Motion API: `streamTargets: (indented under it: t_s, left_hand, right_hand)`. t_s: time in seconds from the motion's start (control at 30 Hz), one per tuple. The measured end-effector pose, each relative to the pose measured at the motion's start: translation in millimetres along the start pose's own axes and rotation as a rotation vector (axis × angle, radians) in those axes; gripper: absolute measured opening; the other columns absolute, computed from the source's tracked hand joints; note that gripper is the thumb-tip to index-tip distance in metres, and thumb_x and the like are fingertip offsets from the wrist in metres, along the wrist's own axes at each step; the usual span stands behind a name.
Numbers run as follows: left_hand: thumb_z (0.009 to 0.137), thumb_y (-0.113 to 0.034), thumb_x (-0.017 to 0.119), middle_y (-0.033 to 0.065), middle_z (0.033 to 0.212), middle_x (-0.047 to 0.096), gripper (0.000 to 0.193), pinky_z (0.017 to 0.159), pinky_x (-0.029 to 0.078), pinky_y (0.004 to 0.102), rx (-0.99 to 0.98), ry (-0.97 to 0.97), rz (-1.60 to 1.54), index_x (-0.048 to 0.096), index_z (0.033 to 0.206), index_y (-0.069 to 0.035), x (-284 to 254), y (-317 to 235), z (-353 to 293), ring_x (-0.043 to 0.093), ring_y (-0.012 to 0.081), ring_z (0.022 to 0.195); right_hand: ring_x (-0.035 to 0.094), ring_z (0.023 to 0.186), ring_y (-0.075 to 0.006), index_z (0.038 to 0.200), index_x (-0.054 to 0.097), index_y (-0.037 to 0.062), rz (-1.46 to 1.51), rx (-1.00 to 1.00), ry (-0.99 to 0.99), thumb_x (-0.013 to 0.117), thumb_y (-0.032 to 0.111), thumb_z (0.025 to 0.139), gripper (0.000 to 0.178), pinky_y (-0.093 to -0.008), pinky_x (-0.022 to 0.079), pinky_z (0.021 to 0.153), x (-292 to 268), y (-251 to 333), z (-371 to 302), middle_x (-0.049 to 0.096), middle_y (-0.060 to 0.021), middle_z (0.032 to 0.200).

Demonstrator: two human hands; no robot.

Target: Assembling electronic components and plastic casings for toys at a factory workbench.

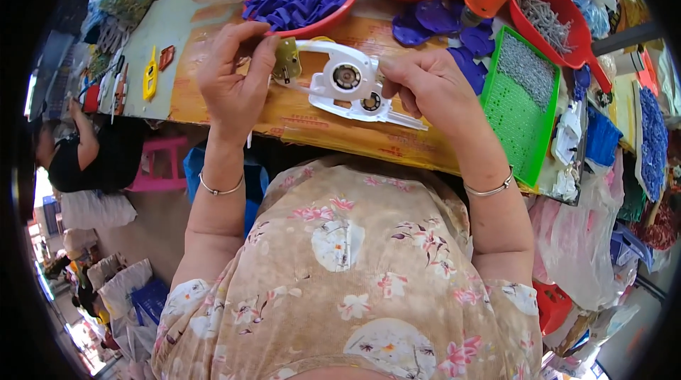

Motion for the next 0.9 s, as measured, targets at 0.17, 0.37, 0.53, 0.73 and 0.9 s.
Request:
streamTargets:
  t_s: [0.17,0.37,0.53,0.73,0.9]
  left_hand:
    - [0.082,-0.001,0.065,0.0043,0.075,0.060,0.007,0.057,0.046,0.0220,-0.285,0.043,-0.194,0.062,0.088,0.002,-5,32,-16,0.056,0.0086,0.062]
    - [0.089,-0.013,0.060,0.0016,0.078,0.062,0.015,0.058,0.044,0.0216,-0.617,0.229,-0.380,0.063,0.093,0.001,6,57,-44,0.053,0.0067,0.065]
    - [0.091,-0.021,0.058,-0.0022,0.079,0.059,0.024,0.059,0.043,0.0198,-0.829,0.473,-0.633,0.064,0.101,0.000,25,49,-71,0.051,0.0044,0.068]
    - [0.089,-0.018,0.057,0.0058,0.088,0.067,0.026,0.060,0.048,0.0198,-0.948,0.527,-0.664,0.062,0.104,0.003,15,53,-89,0.061,0.0074,0.070]
    - [0.088,-0.012,0.053,0.0108,0.086,0.067,0.026,0.062,0.049,0.0209,-0.975,0.481,-0.844,0.061,0.105,0.006,18,45,-95,0.063,0.0121,0.071]
  right_hand:
    - [0.042,0.043,-0.0038,0.064,0.063,-0.0005,-0.066,0.089,0.111,0.058,0.028,0.088,0.039,-0.0209,0.030,0.041,14,-10,3,0.053,-0.0005,0.052]
    - [0.041,0.043,-0.0033,0.063,0.062,0.0032,-0.058,0.157,0.195,0.058,0.027,0.088,0.034,-0.0205,0.029,0.040,33,-24,9,0.056,0.0001,0.055]
    - [0.040,0.044,-0.0028,0.065,0.063,0.0042,-0.100,0.173,0.246,0.058,0.025,0.088,0.031,-0.0198,0.029,0.040,42,-27,13,0.055,0.0012,0.055]
    - [0.042,0.047,-0.0009,0.069,0.063,0.0037,-0.142,0.022,0.199,0.062,0.019,0.087,0.023,-0.0184,0.030,0.043,50,-14,15,0.055,0.0034,0.057]
    - [0.043,0.050,-0.0002,0.075,0.064,0.0019,-0.097,-0.125,0.121,0.065,0.013,0.085,0.015,-0.0177,0.032,0.045,46,-14,16,0.056,0.0040,0.062]
Point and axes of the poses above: each hand's wrist, its own z-axis towards the middle knuckle, its own x-axis out of the palm, y = z × x, the point moved 9 cm from there along z, towards the middle knuckle
